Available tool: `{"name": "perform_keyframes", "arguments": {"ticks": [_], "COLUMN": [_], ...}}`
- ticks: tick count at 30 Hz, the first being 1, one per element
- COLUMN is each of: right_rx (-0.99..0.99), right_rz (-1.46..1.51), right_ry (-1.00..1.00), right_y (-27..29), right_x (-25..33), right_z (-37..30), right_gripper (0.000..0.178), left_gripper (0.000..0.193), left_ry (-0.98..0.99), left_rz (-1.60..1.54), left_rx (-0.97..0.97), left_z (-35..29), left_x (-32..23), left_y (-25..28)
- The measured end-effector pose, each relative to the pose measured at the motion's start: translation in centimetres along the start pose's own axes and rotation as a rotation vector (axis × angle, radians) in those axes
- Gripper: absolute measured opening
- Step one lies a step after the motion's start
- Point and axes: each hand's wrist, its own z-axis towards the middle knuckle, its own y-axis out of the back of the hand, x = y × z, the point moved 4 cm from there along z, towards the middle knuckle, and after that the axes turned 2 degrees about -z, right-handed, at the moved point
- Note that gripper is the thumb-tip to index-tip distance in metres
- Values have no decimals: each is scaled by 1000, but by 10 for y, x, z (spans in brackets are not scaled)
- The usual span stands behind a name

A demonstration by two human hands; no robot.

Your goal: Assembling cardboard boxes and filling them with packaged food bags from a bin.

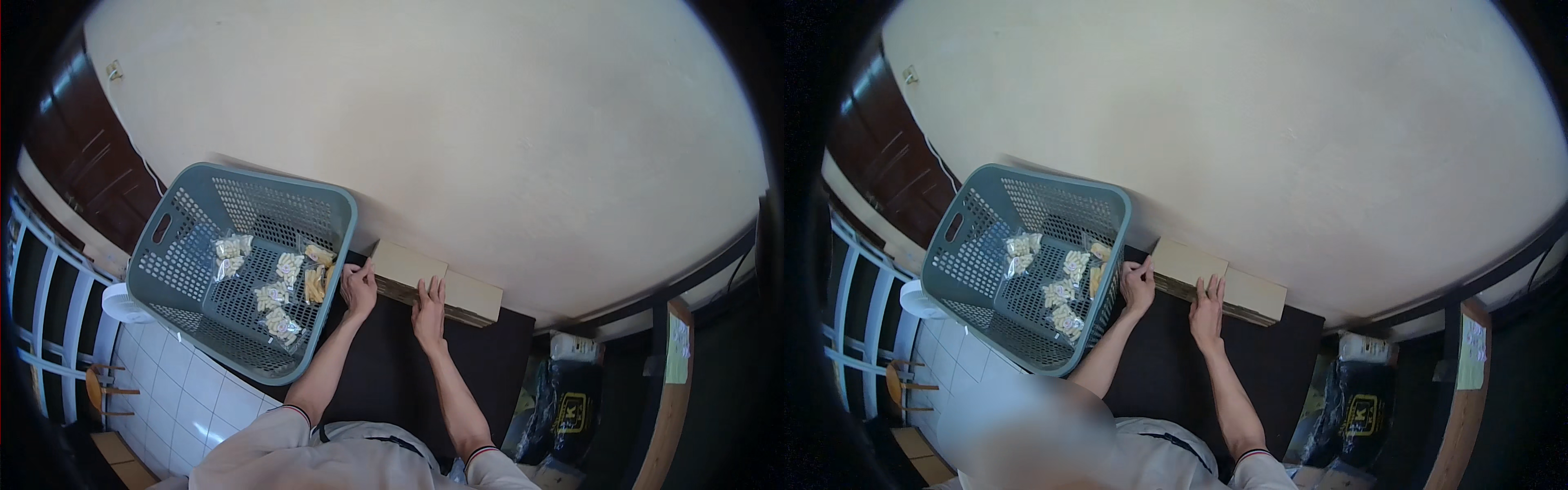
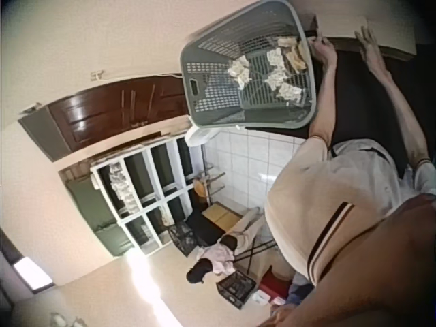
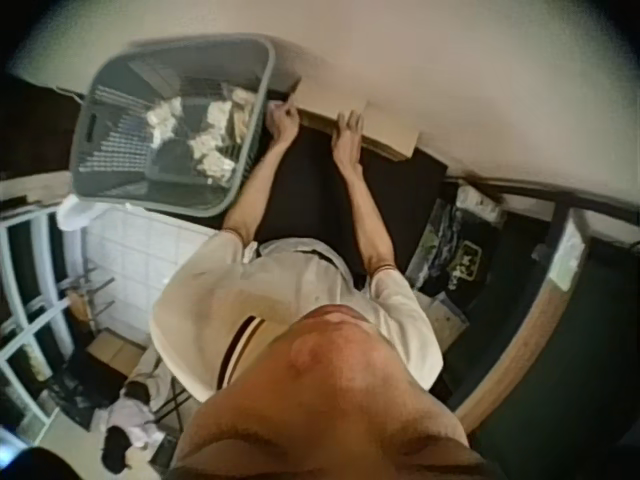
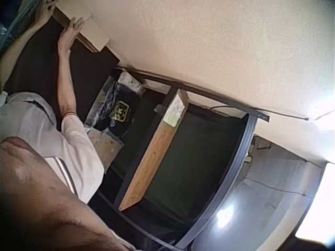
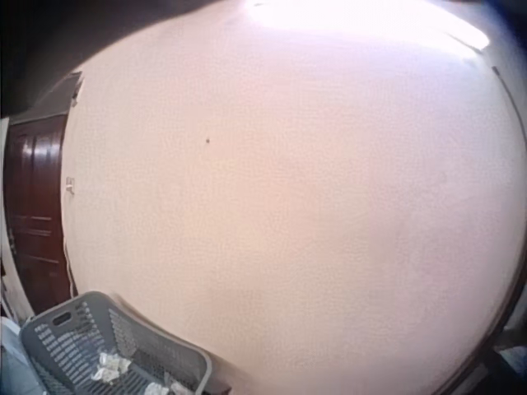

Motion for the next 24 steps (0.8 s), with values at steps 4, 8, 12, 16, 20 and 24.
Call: {"name": "perform_keyframes", "arguments": {"ticks": [4,8,12,16,20,24], "right_rx": [-100,-179,-201,-207,-381,-530], "right_rz": [78,154,54,-124,84,113], "right_ry": [21,-54,-42,-30,-75,-394], "right_y": [-7,-12,-27,-3,47,93], "right_x": [-3,-19,-21,1,21,-12], "right_z": [3,-4,-3,-18,-107,-269], "right_gripper": [55,52,57,55,47,22], "left_gripper": [33,33,31,40,65,72], "left_ry": [178,282,97,140,133,143], "left_rz": [-385,-523,-297,-117,-135,-160], "left_rx": [-40,32,44,227,113,51], "left_z": [4,7,10,6,21,-9], "left_x": [33,40,42,37,51,59], "left_y": [-28,-48,-30,-34,-46,-40]}}
